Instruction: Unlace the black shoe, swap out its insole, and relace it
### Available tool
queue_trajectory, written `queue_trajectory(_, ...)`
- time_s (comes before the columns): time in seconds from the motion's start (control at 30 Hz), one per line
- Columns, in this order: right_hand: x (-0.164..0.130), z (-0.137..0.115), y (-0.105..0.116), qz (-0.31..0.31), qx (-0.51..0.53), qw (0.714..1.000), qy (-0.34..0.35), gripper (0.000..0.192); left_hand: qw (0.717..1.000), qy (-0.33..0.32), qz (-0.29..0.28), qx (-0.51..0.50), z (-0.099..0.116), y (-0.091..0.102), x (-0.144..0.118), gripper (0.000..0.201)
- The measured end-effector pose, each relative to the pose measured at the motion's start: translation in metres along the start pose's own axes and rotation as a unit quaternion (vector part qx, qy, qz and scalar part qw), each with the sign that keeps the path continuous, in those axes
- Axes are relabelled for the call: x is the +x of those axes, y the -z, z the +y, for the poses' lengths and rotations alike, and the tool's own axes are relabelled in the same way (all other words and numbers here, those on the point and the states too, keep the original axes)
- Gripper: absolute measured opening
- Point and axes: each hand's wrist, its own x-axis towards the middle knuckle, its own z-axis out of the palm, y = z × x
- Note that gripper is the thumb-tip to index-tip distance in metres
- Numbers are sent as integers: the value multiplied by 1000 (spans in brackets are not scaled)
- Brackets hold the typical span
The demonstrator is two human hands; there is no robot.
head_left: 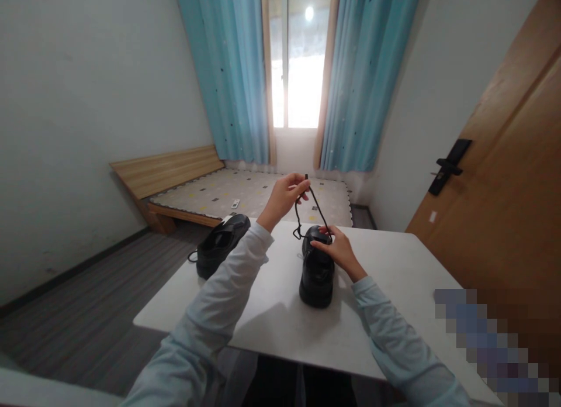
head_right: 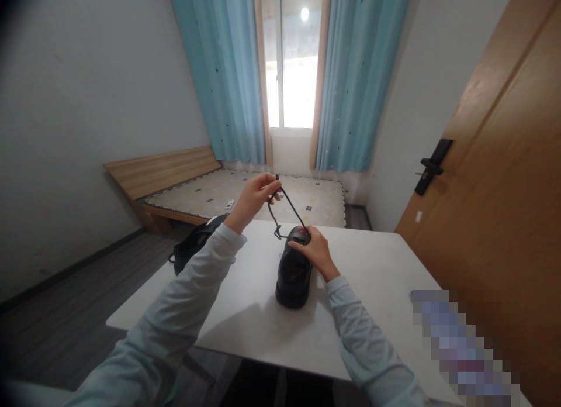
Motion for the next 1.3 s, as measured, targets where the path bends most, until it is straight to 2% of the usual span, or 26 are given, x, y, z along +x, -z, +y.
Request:
queue_trajectory(0.1,1,1,-2,-15,68,997,-29,51,999,20,-28,-27,11,-5,4,25)
queue_trajectory(0.27,0,2,-3,-38,101,994,-35,52,997,14,-53,-57,23,-14,7,24)
queue_trajectory(0.53,-1,2,-4,-33,105,993,-36,57,997,-43,-41,-55,44,-14,16,22)
queue_trajectory(0.87,-1,2,-4,-34,113,992,-38,59,995,-88,-13,-44,54,-11,36,13)
queue_trajectory(1.13,-1,4,-4,-36,121,991,-45,59,994,-99,-4,36,83,-8,33,9)
queue_trajectory(1.3,-1,8,-5,-37,123,991,-48,60,990,-103,11,91,93,-5,35,13)
